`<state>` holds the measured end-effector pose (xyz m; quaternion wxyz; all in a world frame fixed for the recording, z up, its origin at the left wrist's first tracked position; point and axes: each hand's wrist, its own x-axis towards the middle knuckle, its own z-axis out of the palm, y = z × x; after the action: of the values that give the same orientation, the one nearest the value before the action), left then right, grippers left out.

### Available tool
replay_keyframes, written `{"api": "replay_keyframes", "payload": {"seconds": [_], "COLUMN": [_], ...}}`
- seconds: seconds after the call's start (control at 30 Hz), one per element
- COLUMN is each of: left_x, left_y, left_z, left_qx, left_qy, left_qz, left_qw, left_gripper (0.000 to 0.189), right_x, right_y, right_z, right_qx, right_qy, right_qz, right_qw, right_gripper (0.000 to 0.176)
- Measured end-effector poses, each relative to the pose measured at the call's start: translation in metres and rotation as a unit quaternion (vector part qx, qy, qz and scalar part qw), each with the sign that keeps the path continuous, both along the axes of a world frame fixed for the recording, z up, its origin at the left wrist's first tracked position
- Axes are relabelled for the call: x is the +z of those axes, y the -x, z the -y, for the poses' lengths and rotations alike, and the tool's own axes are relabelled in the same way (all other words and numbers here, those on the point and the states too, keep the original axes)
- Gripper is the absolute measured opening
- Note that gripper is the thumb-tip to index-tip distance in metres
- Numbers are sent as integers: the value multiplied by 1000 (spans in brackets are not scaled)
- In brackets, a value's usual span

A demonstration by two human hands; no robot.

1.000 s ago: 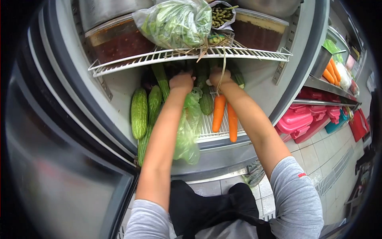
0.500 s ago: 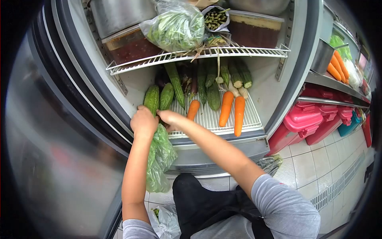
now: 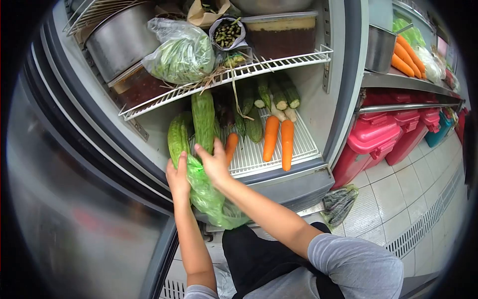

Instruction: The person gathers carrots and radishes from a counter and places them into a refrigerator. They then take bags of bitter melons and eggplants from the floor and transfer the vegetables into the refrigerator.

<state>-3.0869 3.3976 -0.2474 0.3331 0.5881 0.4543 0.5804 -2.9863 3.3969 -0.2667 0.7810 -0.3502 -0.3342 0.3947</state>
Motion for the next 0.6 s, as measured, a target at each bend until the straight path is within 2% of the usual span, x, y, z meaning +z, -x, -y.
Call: {"api": "replay_keyframes", "payload": {"seconds": [0.07, 0.13, 0.2, 0.23, 0.27, 0.33, 0.4, 0.43, 0.47, 0.5, 0.53, 0.6], "left_x": [-2, 11, 14, 18, 21, 25, 33, 30, 43, 30, 23, 24], "left_y": [-17, -42, -59, -67, -74, -88, -111, -127, -142, -157, -170, -186], "left_z": [9, 22, 19, 18, 16, 2, -14, -34, -46, -76, -102, -133], "left_qx": [-4, 55, 60, 62, 65, 56, 48, 55, 66, 125, 125, 95], "left_qy": [-11, -134, -139, -161, -181, -170, -144, -194, -104, -159, -159, -72], "left_qz": [12, -41, -37, -46, -55, -83, -128, -135, -207, -255, -253, -425], "left_qw": [1000, 989, 988, 984, 980, 980, 980, 970, 971, 946, 946, 897], "left_gripper": [31, 29, 31, 32, 34, 42, 40, 43, 50, 62, 62, 72], "right_x": [11, 15, 36, 37, 34, 43, 69, 79, 88, 88, 81, 74], "right_y": [-40, -78, -112, -127, -142, -160, -174, -188, -206, -218, -225, -234], "right_z": [-5, -20, -14, -24, -28, -38, -42, -59, -82, -99, -112, -125], "right_qx": [-88, -50, -86, -173, -173, -176, -210, -209, -173, -133, -135, -109], "right_qy": [-19, 53, 98, 76, 117, 100, 181, 182, 228, 272, 272, 326], "right_qz": [190, 203, 221, 302, 352, 372, 413, 415, 511, 599, 599, 710], "right_qw": [978, 977, 966, 934, 912, 906, 867, 867, 810, 741, 741, 614], "right_gripper": [67, 73, 72, 68, 67, 65, 65, 65, 67, 70, 70, 76]}}
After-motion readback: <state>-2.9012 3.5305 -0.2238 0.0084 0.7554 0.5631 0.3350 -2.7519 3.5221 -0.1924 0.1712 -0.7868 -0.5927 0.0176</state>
